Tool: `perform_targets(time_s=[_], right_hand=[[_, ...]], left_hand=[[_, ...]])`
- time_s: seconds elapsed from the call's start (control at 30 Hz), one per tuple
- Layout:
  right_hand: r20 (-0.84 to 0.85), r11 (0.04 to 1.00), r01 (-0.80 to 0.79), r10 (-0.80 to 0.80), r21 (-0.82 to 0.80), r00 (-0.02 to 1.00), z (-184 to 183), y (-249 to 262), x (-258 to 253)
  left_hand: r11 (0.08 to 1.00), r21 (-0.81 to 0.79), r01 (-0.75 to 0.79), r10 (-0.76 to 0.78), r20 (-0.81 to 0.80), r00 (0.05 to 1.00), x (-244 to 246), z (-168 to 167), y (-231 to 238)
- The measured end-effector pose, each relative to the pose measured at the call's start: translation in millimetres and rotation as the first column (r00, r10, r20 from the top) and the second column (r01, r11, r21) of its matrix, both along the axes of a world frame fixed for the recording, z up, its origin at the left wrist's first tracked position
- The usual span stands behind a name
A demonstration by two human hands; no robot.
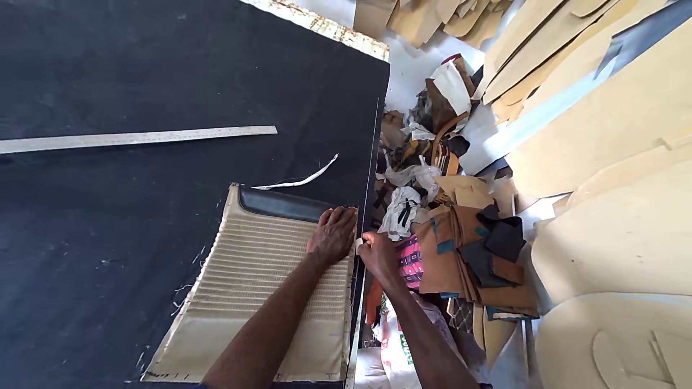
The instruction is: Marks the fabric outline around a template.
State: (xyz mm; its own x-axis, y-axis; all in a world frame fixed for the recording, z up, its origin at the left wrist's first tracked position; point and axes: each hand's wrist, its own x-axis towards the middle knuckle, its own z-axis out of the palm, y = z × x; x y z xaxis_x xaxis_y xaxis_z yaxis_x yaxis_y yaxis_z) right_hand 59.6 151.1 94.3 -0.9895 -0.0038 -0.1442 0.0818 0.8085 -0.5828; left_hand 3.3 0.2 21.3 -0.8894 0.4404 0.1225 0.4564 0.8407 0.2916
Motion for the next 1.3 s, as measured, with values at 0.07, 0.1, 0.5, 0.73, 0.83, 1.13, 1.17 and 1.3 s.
perform_targets(time_s=[0.07, 0.1, 0.5, 0.73, 0.83, 1.13, 1.17, 1.3], right_hand=[[-0.020, 0.997, 0.069, -0.070, -0.037, 0.997, 0, 5, 5], [-0.032, 0.993, 0.093, -0.095, -0.073, 0.995, 0, 7, 8], [0.314, 0.946, -0.324, 0.307, 0.001, 0.898, 2, -11, 99], [0.325, 0.938, -0.327, 0.347, -0.116, 0.880, -1, 4, 89], [0.310, 0.933, -0.330, 0.360, -0.146, 0.880, -3, 8, 88], [0.291, 0.907, -0.227, 0.338, -0.355, 0.895, -21, 19, 86], [0.296, 0.883, -0.165, 0.316, -0.441, 0.902, -23, 22, 82], [0.258, 0.810, 0.075, 0.096, -0.582, 0.961, -11, 29, 62]], left_hand=[[1.000, -0.003, 0.003, -0.003, 0.001, 1.000, 1, 2, -1], [1.000, -0.001, 0.005, -0.005, -0.006, 1.000, 1, 2, -1], [1.000, -0.022, 0.012, -0.013, -0.054, 0.998, -5, -15, -1], [0.981, 0.091, 0.169, -0.142, -0.243, 0.959, 13, 1, -8], [0.978, 0.133, 0.162, -0.137, -0.185, 0.973, 29, 2, -12], [0.984, 0.175, 0.034, -0.024, -0.061, 0.998, 65, -13, -14], [0.984, 0.174, 0.035, -0.026, -0.055, 0.998, 65, -14, -14], [0.980, 0.195, 0.044, -0.034, -0.052, 0.998, 65, -15, -17]])
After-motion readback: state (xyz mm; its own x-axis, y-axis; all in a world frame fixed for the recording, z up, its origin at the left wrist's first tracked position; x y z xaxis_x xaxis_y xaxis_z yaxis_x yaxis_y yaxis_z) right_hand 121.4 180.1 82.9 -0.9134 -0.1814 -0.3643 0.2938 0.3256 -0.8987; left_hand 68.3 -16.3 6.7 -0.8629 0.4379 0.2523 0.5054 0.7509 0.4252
